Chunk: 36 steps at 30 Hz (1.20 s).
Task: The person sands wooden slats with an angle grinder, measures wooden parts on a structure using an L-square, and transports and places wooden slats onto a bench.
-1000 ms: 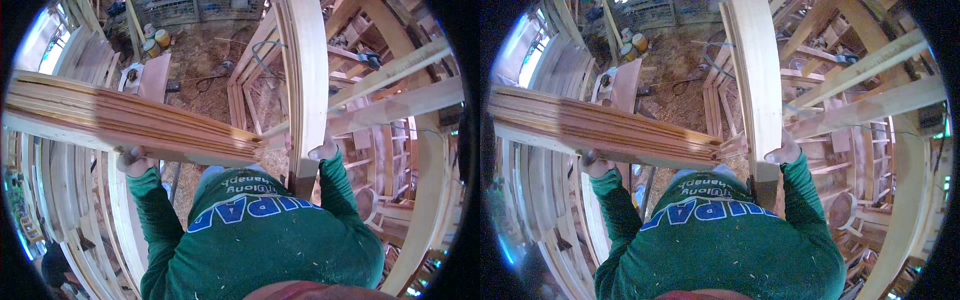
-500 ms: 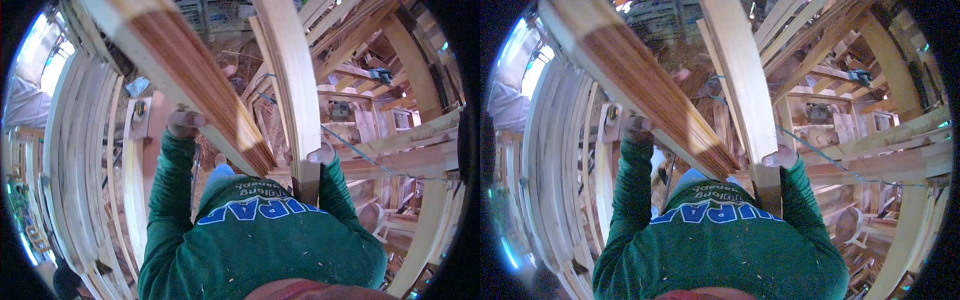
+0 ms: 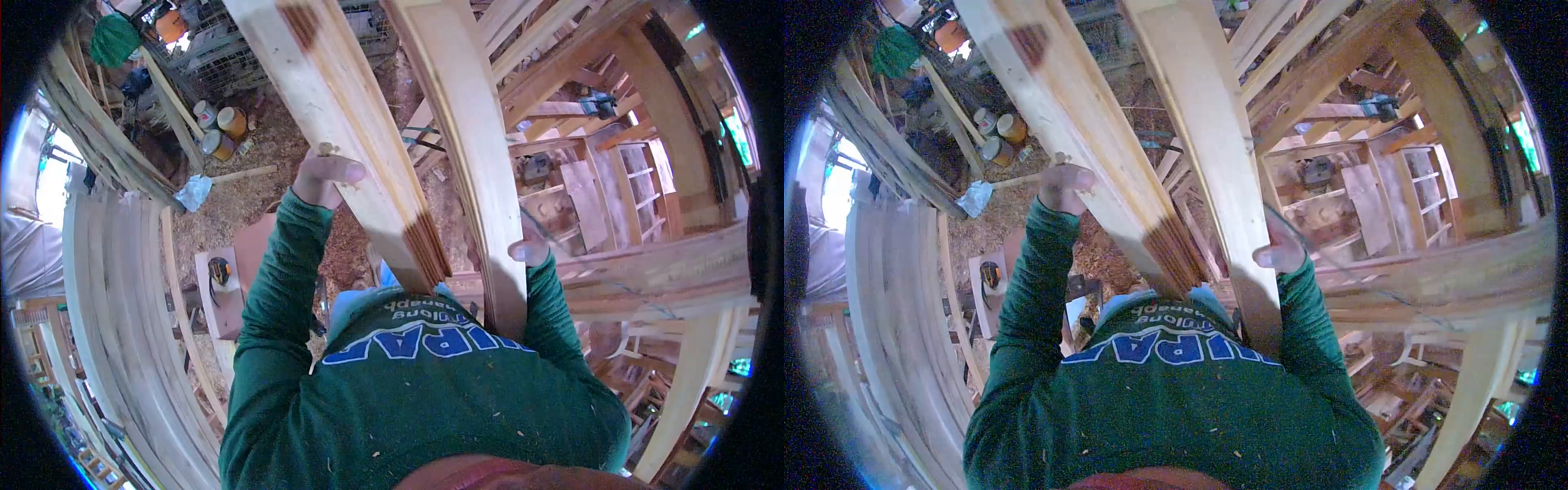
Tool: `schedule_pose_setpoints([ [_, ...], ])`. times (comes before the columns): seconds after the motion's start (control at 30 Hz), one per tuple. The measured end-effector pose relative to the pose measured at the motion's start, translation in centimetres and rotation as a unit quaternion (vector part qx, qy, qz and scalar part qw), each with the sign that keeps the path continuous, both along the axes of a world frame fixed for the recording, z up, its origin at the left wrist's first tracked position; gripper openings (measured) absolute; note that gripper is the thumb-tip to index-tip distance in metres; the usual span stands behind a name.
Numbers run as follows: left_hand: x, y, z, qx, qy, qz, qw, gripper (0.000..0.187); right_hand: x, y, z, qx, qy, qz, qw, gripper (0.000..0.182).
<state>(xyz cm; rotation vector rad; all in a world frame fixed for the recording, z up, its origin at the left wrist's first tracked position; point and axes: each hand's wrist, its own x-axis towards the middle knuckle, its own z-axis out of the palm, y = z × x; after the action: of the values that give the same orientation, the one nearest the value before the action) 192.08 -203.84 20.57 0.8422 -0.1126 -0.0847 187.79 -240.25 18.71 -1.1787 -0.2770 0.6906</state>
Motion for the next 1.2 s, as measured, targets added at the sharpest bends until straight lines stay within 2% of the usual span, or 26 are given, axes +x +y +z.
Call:
schedule_pose_setpoints([
  [0.1,2.2,1.3,-1.5,0.007,0.030,0.030,0.999,0.077,0.8,-0.8,-1.8,0.043,0.075,0.049,0.995,0.101],
  [0.17,5.3,3.4,-3.3,0.041,0.049,0.061,0.996,0.067,2.4,-1.6,-2.3,0.014,0.075,-0.033,0.997,0.091],
  [0.23,7.8,4.4,-4.1,0.032,0.073,0.113,0.990,0.059,4.2,-3.8,-2.2,0.016,0.065,-0.075,0.995,0.091],
  [0.27,9.7,5.0,-4.8,0.050,0.088,0.143,0.985,0.047,5.2,-5.0,-1.5,0.018,0.061,-0.097,0.993,0.091],
  [0.37,13.8,8.0,-8.2,0.091,0.167,0.173,0.966,0.037,7.4,-7.7,0.6,0.020,0.040,-0.138,0.989,0.091],
  [0.4,14.6,8.5,-9.0,0.088,0.160,0.170,0.968,0.031,7.7,-8.3,1.1,0.020,0.036,-0.147,0.988,0.091],
  [0.5,16.8,9.0,-13.0,0.058,0.175,0.214,0.959,0.029,9.2,-8.9,1.8,0.022,0.028,-0.167,0.985,0.091],
  [0.53,16.7,8.8,-12.9,0.043,0.145,0.223,0.963,0.031,9.3,-9.1,1.8,0.023,0.025,-0.171,0.985,0.090],
  [0.63,16.9,9.1,-12.0,0.039,0.208,0.229,0.950,0.035,11.2,-8.5,1.5,0.017,0.030,-0.170,0.985,0.090],
  [0.73,17.0,11.6,-12.3,0.037,0.229,0.251,0.940,0.039,14.3,-7.0,1.0,0.013,0.042,-0.155,0.987,0.090],
  [0.83,17.6,15.2,-14.0,0.017,0.182,0.282,0.942,0.042,18.4,-4.2,0.2,0.008,0.052,-0.136,0.989,0.090],
  [0.97,17.6,18.6,-13.0,0.009,0.211,0.311,0.927,0.046,23.9,0.7,-1.0,0.008,0.069,-0.102,0.992,0.089],
  [1.07,19.2,22.2,-12.9,0.016,0.251,0.319,0.914,0.037,29.0,6.3,-2.0,0.003,0.072,-0.069,0.995,0.089],
  [1.13,20.8,26.3,-16.8,0.011,0.265,0.322,0.909,0.032,33.4,10.6,-2.5,0.003,0.068,-0.045,0.997,0.089],
  [1.2,23.0,28.9,-16.6,0.019,0.239,0.367,0.899,0.024,38.1,15.4,-2.7,0.006,0.061,-0.017,0.998,0.089],
])
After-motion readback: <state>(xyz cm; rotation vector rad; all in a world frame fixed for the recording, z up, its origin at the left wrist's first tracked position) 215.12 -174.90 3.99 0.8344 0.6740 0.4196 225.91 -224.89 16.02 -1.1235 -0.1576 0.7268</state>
